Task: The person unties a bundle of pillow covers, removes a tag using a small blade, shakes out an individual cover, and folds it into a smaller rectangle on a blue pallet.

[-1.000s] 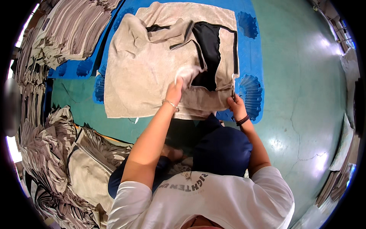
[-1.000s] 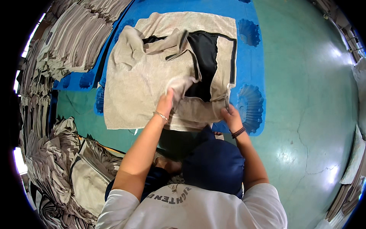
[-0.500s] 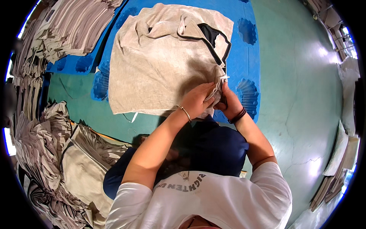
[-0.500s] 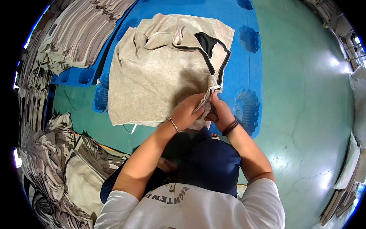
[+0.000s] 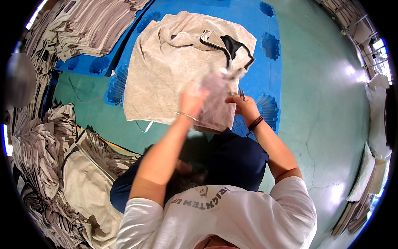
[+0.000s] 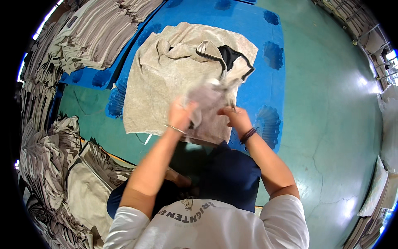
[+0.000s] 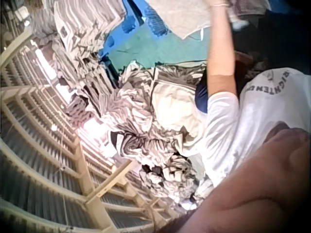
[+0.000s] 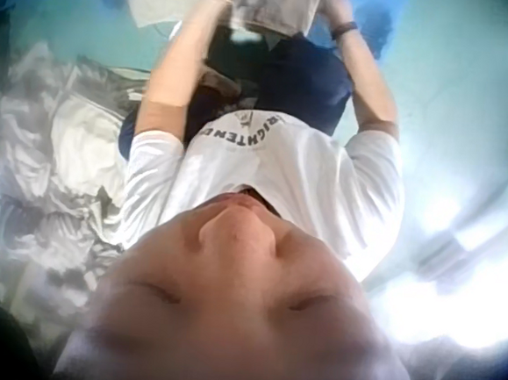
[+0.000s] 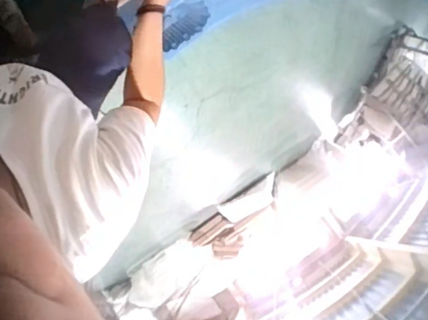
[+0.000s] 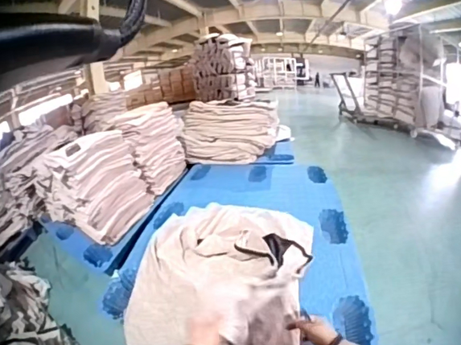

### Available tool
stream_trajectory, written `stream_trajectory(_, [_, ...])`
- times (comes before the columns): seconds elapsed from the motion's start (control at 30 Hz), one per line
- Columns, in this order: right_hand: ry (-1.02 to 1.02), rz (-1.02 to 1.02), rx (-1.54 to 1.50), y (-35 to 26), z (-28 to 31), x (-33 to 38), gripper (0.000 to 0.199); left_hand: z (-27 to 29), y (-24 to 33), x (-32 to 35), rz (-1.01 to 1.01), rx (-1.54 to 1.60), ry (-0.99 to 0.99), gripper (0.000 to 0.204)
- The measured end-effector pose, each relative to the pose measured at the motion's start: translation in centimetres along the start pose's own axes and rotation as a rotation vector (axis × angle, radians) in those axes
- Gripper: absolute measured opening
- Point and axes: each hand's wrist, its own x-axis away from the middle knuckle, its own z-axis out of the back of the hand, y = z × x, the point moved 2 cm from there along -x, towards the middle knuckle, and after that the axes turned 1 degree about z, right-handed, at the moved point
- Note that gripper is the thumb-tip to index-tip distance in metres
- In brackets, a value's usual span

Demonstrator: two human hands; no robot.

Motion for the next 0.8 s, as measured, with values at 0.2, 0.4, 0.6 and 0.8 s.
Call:
stream_trajectory(0.2, [0.136, -0.390, 0.245, 14.6, 5.8, -0.8, 0.027, 23.4, -4.5, -6.5, 0.421, 0.858, 0.460, 0.048])
stream_trajectory(0.4, [0.041, -0.417, 0.279, 14.1, 2.0, -1.7, 0.035, 39.8, -3.1, 1.2, 0.372, 0.878, 1.012, 0.040])
stream_trajectory(0.6, [0.106, -0.114, 0.105, 12.2, 4.8, -5.7, 0.030, 51.3, -8.5, 9.6, 0.371, 0.886, 1.225, 0.033])
stream_trajectory(0.8, [0.558, 0.178, -0.314, 6.5, 25.1, 4.9, 0.032, 59.9, -12.9, 20.8, 0.389, 0.728, 1.354, 0.015])
